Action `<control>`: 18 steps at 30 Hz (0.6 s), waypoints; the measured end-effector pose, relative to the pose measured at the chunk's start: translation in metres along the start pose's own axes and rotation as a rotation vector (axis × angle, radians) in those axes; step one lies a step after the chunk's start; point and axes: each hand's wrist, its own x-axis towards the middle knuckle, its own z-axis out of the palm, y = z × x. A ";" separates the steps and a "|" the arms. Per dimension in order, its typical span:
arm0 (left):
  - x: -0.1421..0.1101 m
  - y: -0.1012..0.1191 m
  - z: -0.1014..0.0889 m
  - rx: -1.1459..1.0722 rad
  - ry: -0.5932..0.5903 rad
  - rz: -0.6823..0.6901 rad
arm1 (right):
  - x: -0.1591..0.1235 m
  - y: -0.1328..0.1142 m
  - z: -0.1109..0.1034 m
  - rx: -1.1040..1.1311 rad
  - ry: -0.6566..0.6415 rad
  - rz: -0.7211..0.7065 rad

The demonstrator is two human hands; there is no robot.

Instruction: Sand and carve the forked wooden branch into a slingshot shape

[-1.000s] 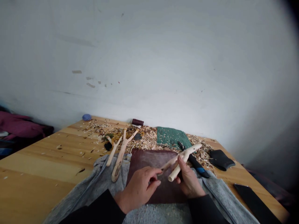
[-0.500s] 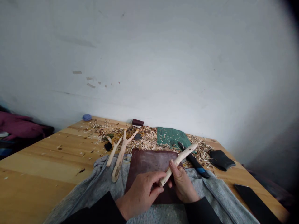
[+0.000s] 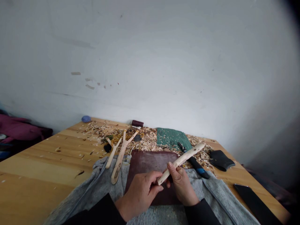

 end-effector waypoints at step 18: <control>-0.005 -0.007 0.005 0.310 -0.050 -0.053 | -0.010 -0.023 -0.015 -0.544 -0.093 -0.413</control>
